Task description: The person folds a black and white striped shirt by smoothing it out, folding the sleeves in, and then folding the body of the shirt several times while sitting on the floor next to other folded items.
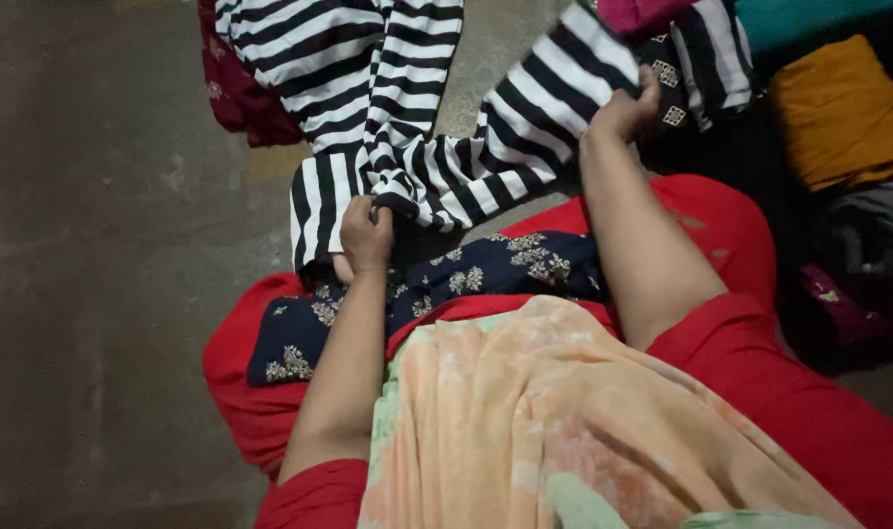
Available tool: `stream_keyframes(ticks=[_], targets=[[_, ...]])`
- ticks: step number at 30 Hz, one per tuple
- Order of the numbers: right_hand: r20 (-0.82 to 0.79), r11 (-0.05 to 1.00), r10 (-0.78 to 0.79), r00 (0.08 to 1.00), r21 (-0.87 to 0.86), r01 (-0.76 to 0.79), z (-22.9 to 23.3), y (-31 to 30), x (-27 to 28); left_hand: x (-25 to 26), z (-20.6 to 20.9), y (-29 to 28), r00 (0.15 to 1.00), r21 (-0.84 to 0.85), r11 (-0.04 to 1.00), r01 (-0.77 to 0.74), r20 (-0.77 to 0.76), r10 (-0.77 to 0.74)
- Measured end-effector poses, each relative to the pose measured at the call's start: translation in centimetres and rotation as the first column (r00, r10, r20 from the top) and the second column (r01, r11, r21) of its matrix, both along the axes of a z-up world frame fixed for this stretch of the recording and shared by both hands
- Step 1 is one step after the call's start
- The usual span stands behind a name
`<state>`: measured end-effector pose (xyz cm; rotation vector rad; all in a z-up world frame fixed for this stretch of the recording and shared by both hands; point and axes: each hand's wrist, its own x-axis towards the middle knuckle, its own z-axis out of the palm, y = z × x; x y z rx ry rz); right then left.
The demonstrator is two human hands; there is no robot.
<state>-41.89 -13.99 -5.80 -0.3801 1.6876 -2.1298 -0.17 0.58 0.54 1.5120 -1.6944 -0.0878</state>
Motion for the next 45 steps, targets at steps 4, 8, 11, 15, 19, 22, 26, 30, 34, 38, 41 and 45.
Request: stream_keyframes(ticks=[4, 8, 11, 15, 19, 22, 26, 30, 34, 38, 41, 45], targets=[[-0.202, 0.979, -0.04, 0.979, 0.188, 0.079, 0.6, 0.8, 0.9, -0.1, -0.1, 0.4, 1.0, 0.131, 0.991, 0.02, -0.01, -0.019], [-0.305, 0.984, -0.025, 0.952, 0.161, 0.078, 1.8, 1.2, 1.3, 0.6, -1.6, 1.0, 0.966, 0.262, 0.947, 0.184, 0.132, -0.224], [-0.295, 0.986, -0.057, 0.954, 0.132, 0.1, 3.2, 1.2, 1.0, -0.3, -2.8, 0.5, 0.914, 0.743, 0.635, 0.213, 0.077, -0.398], [-0.504, 0.997, -0.032, 0.863, 0.04, 0.06, 4.7, 2.0, 1.6, 0.1, -2.1, 0.3, 0.978, 0.827, 0.533, 0.179, -0.092, -0.186], [-0.643, 0.989, 0.141, 0.753, 0.066, -0.129, 7.3, 3.6, 4.7, 1.5, -0.9, 0.2, 0.933, 0.471, 0.875, 0.114, -0.353, 0.069], [-0.866, 0.957, 0.213, 0.453, 0.092, -0.275, 9.1, 5.9, 9.3, 1.3, -1.9, -0.5, 0.837, 0.329, 0.937, 0.12, -0.542, 0.083], [-0.822, 0.739, 0.541, 0.181, 0.362, -0.568, 11.5, 10.4, 14.9, -1.0, -2.9, -0.9, 0.475, 0.15, 0.944, 0.293, -0.88, -0.008], [-0.617, 0.557, 0.777, 0.123, 0.584, -0.591, 12.2, 12.4, 16.4, -2.5, -0.7, 0.3, 0.47, 0.278, 0.893, 0.353, -0.878, 0.088], [-0.609, 0.628, 0.731, 0.308, 0.425, -0.652, 9.4, 9.9, 15.4, -3.6, 1.2, 0.5, 0.538, 0.292, 0.921, 0.259, -0.835, 0.114], [-0.5, 0.753, 0.654, 0.568, 0.362, -0.549, 5.7, 6.3, 12.0, -3.7, 2.7, -0.2, 0.603, 0.045, 0.996, 0.073, -0.798, -0.008], [-0.392, 0.779, 0.626, 0.674, 0.363, -0.512, 4.1, 4.8, 10.2, -2.4, 4.5, -0.8, 0.483, 0.046, 0.993, 0.111, -0.875, -0.014], [-0.281, 0.787, 0.601, 0.748, 0.371, -0.493, 3.7, 4.6, 9.9, 1.2, 8.0, -0.5, 0.328, 0.057, 0.976, 0.208, -0.945, -0.014]])
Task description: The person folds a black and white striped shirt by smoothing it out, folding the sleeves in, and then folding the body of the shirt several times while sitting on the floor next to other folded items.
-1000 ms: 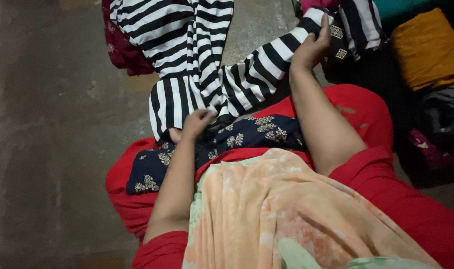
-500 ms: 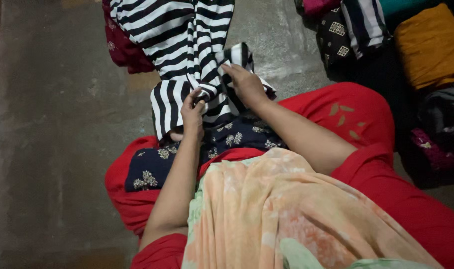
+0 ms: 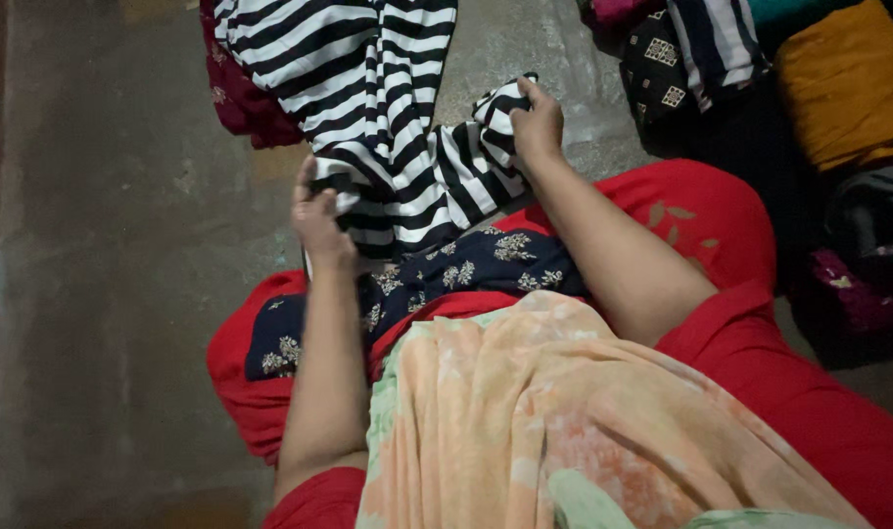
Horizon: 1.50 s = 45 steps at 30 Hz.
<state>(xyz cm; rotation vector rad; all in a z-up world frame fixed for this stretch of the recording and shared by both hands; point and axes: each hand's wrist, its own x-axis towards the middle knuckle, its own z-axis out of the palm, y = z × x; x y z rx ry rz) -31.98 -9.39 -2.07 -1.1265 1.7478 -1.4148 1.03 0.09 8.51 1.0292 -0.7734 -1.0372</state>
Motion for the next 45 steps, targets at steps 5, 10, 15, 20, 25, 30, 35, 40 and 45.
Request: stream_keyframes(ticks=[5, 10, 15, 20, 25, 30, 35, 40, 45], targets=[[-0.092, 0.999, 0.004, 0.996, -0.049, -0.008, 0.2, -0.4, -0.4, 6.2, 4.1, -0.1, 0.996, 0.044, 0.997, 0.061, -0.071, -0.058], [-0.034, 0.998, -0.012, 0.999, -0.062, 0.01, 1.1, 0.1, -0.2, 9.0, 2.8, 0.2, 0.975, 0.001, 0.997, -0.075, 0.209, 0.073], [-0.028, 1.0, 0.007, 1.0, -0.011, -0.007, 2.6, 0.9, -0.1, 5.0, -0.7, 1.7, 0.477, 0.082, 0.989, 0.126, 0.869, -0.133], [0.001, 0.999, 0.028, 1.0, -0.028, -0.028, 2.5, 1.0, -0.1, -1.3, -4.2, 4.3, 0.009, 0.492, 0.861, 0.129, 0.867, -0.498], [0.017, 0.999, 0.048, 0.999, 0.008, -0.048, 1.4, 0.6, -0.2, -1.3, -7.8, 4.0, -0.23, 0.477, 0.865, 0.158, 0.869, -0.437], [-0.034, 0.999, 0.029, 0.999, -0.016, -0.03, 1.0, -0.2, 0.0, -1.8, -5.1, 3.6, -0.376, 0.474, 0.88, 0.025, 0.82, -0.431], [-0.054, 0.993, 0.001, 0.999, -0.119, -0.007, 2.5, 0.4, 0.2, -2.3, -0.3, 3.6, -0.372, -0.096, 0.991, 0.092, 0.92, 0.123], [-0.117, 0.981, 0.024, 0.993, -0.187, -0.046, 4.1, 1.2, 0.2, -2.2, 0.5, 2.0, -0.116, -0.051, 0.998, 0.022, 0.992, 0.053], [-0.139, 0.981, 0.039, 0.989, -0.181, -0.064, 4.8, 1.9, 0.5, -4.6, 1.5, 0.5, 0.403, -0.138, 0.99, -0.001, 0.907, 0.127]])
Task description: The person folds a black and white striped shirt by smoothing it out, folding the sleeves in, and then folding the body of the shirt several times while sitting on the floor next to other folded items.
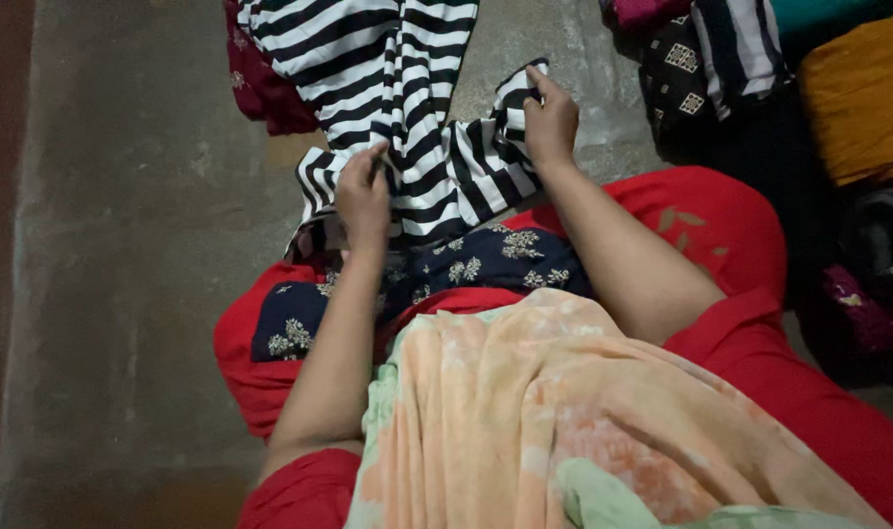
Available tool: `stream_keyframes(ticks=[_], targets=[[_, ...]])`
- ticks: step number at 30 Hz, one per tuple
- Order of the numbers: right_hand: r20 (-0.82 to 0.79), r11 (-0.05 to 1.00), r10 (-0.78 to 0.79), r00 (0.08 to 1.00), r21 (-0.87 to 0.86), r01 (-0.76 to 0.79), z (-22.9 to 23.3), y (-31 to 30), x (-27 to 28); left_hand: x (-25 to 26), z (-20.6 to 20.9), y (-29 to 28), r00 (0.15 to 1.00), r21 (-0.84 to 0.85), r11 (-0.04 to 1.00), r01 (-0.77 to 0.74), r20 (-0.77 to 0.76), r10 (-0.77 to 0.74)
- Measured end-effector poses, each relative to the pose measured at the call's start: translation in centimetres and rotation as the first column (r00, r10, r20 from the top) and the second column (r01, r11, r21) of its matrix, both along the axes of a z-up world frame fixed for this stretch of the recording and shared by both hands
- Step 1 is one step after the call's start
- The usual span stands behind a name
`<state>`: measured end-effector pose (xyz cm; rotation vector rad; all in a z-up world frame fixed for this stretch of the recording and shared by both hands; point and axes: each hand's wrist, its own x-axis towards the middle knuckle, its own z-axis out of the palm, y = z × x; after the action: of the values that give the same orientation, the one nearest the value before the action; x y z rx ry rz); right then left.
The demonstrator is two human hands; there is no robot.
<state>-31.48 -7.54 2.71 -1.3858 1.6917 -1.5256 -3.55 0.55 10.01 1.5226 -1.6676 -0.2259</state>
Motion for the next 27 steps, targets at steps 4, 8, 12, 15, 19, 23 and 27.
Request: stream_keyframes(ticks=[4, 8, 12, 15, 19, 23, 27], targets=[[0.038, 0.999, 0.033, 0.999, -0.018, -0.033, -0.1, 0.2, 0.6, -3.3, 0.7, 0.0, 0.992, -0.084, 0.996, -0.025, -0.123, 0.015], [-0.081, 0.977, 0.175, 0.981, -0.105, -0.183, 0.7, 1.3, 2.5, -5.8, -0.1, 0.2, 0.998, -0.072, 0.997, 0.014, -0.057, -0.018], [0.058, 0.964, 0.265, 0.962, 0.022, -0.267, 1.0, 2.6, 5.3, -7.7, -2.2, 0.2, 0.994, -0.053, 0.994, 0.095, -0.056, -0.098], [0.113, 0.937, 0.35, 0.93, -0.041, -0.347, 1.0, 3.5, 6.4, -8.3, -3.0, 1.1, 0.979, -0.044, 0.979, 0.197, -0.049, -0.199], [-0.018, 0.917, 0.373, 0.928, -0.147, -0.371, 1.9, 4.2, 6.7, -8.8, -2.9, 1.6, 0.977, -0.014, 0.977, 0.211, -0.009, -0.212], [-0.066, 0.938, 0.347, 0.936, 0.02, -0.346, 2.5, 4.7, 7.0, -8.9, -2.4, 1.2, 0.987, -0.014, 0.988, 0.154, -0.038, -0.154], [-0.088, 0.934, 0.327, 0.941, -0.124, -0.336, 3.0, 4.9, 6.8, -8.6, -1.5, 1.2, 0.997, -0.071, 0.994, 0.082, 0.003, -0.082]])
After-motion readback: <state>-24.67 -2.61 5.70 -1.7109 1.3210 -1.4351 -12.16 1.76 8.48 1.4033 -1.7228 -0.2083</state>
